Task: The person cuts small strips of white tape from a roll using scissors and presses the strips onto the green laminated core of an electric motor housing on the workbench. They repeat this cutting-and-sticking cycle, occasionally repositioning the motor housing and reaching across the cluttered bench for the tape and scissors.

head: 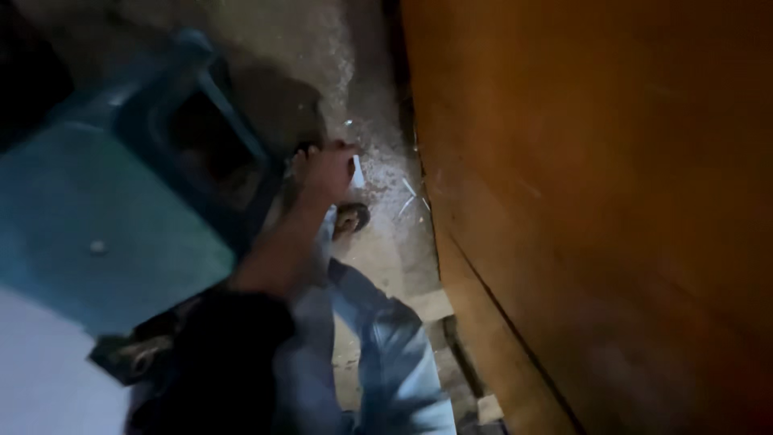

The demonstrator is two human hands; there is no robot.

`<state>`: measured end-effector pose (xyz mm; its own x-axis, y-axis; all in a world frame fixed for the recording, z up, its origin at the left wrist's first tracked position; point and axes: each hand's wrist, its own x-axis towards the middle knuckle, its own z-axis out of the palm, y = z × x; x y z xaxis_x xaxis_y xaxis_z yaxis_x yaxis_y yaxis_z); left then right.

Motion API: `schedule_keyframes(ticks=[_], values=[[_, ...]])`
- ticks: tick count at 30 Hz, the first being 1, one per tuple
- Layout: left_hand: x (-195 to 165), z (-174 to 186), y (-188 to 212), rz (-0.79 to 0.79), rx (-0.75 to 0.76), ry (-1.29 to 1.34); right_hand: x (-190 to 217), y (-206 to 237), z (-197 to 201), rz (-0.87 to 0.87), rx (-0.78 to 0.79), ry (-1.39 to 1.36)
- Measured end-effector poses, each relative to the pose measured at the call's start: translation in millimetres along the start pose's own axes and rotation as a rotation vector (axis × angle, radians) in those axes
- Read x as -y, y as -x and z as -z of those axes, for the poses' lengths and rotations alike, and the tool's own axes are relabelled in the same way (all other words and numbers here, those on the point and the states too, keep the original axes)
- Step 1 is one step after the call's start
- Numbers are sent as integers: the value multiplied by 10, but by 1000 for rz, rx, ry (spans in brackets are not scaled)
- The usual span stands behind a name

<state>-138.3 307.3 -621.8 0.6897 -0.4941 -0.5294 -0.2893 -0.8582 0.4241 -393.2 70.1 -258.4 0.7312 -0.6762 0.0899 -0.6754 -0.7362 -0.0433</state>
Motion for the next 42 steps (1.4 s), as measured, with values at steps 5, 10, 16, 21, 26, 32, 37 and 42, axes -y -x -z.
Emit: schedule_keyframes(ticks=[5,10,16,21,26,32,37,42], values=[[-393,1296,1403,140,128,638,100,-186,1058,33,20,-54],[-1263,2389,2857,-182,17,923,555,1,1651,47,-102,-482],[-2216,2870,3569,-298,132,1159,1069,433,2473,-36,-3,-1012],[-2712,3550,3812,-427,370,723,989,487,2770,-397,-126,-1064],[-3473,4018,3696,-583,416,596,926,356,2899,-238,-356,-826],[-3830,4486,3037,-920,362,579,956,-243,3020,-593,-251,-792],[-3980,4732,2460,-1110,238,516,1247,-615,3119,-550,-269,-688],[-4070,4900,2113,-1105,442,521,1509,-819,3166,-480,-363,-679]])
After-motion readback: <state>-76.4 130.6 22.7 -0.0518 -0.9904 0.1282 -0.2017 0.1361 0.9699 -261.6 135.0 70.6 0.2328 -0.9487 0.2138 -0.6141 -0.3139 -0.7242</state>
